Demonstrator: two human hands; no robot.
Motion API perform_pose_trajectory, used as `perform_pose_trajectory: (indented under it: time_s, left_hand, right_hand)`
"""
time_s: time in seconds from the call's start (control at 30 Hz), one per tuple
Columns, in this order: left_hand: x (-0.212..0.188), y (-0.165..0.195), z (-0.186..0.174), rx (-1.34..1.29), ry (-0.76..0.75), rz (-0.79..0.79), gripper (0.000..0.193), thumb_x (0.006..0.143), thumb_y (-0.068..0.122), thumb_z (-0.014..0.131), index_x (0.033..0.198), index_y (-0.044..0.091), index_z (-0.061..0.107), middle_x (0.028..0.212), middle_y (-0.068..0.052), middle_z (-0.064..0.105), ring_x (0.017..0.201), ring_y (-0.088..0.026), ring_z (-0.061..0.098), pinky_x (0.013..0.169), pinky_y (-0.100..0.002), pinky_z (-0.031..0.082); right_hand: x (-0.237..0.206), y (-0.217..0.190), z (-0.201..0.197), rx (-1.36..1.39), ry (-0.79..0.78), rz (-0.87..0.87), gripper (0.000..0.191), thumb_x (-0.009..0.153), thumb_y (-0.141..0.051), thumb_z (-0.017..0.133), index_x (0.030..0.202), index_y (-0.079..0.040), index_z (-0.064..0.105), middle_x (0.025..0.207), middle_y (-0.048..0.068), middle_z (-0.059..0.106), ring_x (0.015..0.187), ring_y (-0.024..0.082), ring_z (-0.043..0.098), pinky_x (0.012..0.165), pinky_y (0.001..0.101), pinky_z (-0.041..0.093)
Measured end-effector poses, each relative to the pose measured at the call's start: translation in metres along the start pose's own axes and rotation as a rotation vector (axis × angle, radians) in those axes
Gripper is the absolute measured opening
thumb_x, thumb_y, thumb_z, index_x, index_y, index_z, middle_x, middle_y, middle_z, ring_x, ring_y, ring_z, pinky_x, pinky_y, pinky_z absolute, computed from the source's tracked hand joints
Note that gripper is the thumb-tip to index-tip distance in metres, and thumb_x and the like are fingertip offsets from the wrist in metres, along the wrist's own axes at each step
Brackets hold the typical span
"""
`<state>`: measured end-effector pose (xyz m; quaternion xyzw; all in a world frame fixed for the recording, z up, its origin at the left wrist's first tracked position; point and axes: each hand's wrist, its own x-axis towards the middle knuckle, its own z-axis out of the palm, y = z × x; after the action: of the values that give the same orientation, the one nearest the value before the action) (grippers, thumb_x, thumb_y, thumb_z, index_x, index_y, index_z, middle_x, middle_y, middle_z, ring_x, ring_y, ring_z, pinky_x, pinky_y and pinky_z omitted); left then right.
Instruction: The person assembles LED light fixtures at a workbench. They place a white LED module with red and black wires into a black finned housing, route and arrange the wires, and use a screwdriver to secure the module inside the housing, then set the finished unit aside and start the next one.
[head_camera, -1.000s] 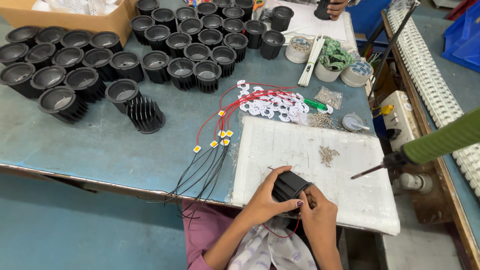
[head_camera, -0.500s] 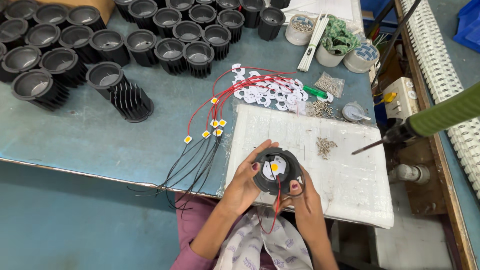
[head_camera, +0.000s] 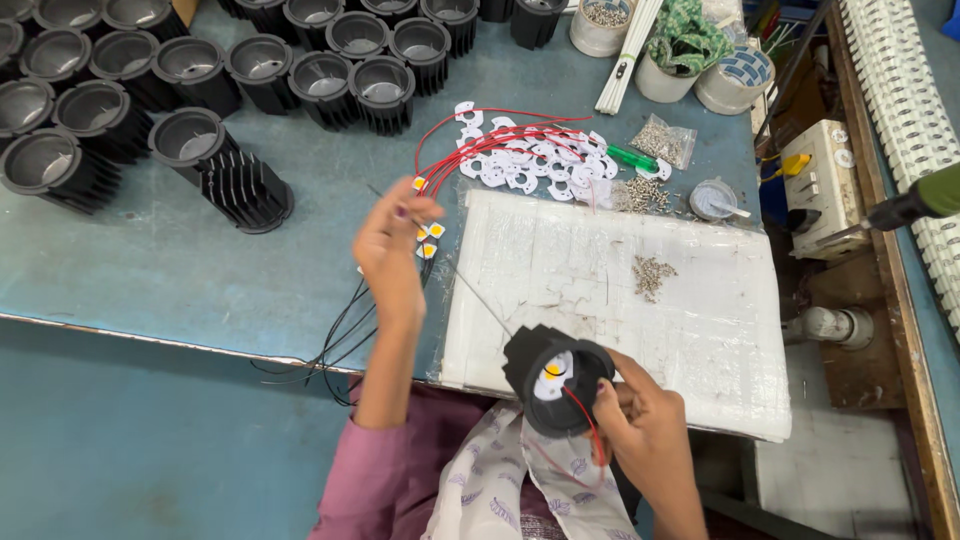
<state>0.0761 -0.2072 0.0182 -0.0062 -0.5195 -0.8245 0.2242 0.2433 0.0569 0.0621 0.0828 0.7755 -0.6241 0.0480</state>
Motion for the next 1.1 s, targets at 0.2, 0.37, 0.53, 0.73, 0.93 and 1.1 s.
perform_pose_trajectory:
  time_s: [0.2, 0.37, 0.53, 0.73, 0.93, 1.1]
  left_hand:
    - [0.03, 0.002, -0.01, 0.133, 0.17, 0.164, 0.032, 0.107, 0.005, 0.05, 0.133, -0.007, 0.063, 0.102, -0.011, 0.072, 0.091, -0.017, 0.072, 0.092, -0.032, 0.058]
    - [0.05, -0.009, -0.029, 0.109, 0.267, 0.206, 0.028, 0.107, 0.001, 0.051, 0.128, -0.007, 0.067, 0.098, -0.011, 0.071, 0.086, -0.018, 0.071, 0.086, -0.031, 0.059]
    - [0.063, 0.001, -0.047, 0.107, 0.313, 0.202, 0.029, 0.107, -0.001, 0.05, 0.13, -0.009, 0.066, 0.105, -0.017, 0.072, 0.093, -0.023, 0.074, 0.091, -0.035, 0.061]
    - [-0.031, 0.049, -0.013, 1.064, -0.07, 0.309, 0.07, 0.1, 0.012, 0.067, 0.158, -0.003, 0.029, 0.155, -0.039, 0.03, 0.146, -0.051, 0.028, 0.118, -0.053, 0.027]
    - [-0.126, 0.035, 0.03, 0.49, -0.523, -0.638, 0.077, 0.094, 0.033, 0.065, 0.157, 0.012, 0.027, 0.148, -0.019, 0.048, 0.139, -0.029, 0.048, 0.113, -0.039, 0.038]
    - [-0.135, 0.015, 0.037, 0.213, -0.485, -0.547, 0.061, 0.101, 0.031, 0.062, 0.152, 0.004, 0.042, 0.146, -0.017, 0.056, 0.136, -0.021, 0.053, 0.116, -0.035, 0.039]
  right_hand:
    - [-0.011, 0.008, -0.016, -0.015, -0.013, -0.033, 0.041, 0.09, -0.001, 0.058, 0.13, 0.006, 0.062, 0.052, 0.008, 0.067, 0.039, 0.006, 0.053, 0.037, 0.0241, 0.042]
    - [-0.014, 0.011, -0.022, 0.048, -0.007, -0.014, 0.041, 0.091, 0.0, 0.055, 0.131, 0.007, 0.061, 0.051, 0.009, 0.066, 0.036, 0.008, 0.054, 0.034, 0.025, 0.043]
    - [-0.01, 0.017, -0.016, 0.011, -0.031, -0.067, 0.042, 0.092, 0.001, 0.058, 0.134, 0.007, 0.061, 0.055, 0.008, 0.065, 0.042, 0.006, 0.054, 0.036, 0.0247, 0.042]
    - [0.023, 0.034, -0.002, 0.168, 0.052, 0.084, 0.038, 0.096, -0.006, 0.053, 0.132, 0.005, 0.06, 0.059, 0.012, 0.071, 0.034, 0.015, 0.058, 0.033, 0.0295, 0.047]
    - [0.035, 0.057, 0.011, 0.406, -0.002, 0.069, 0.04, 0.101, -0.01, 0.049, 0.137, 0.004, 0.057, 0.064, 0.014, 0.069, 0.042, 0.015, 0.063, 0.04, 0.0287, 0.053]
    - [0.024, 0.061, -0.01, -0.035, 0.014, -0.164, 0.04, 0.101, -0.006, 0.05, 0.14, -0.005, 0.058, 0.082, 0.01, 0.067, 0.058, 0.013, 0.061, 0.052, 0.0283, 0.051]
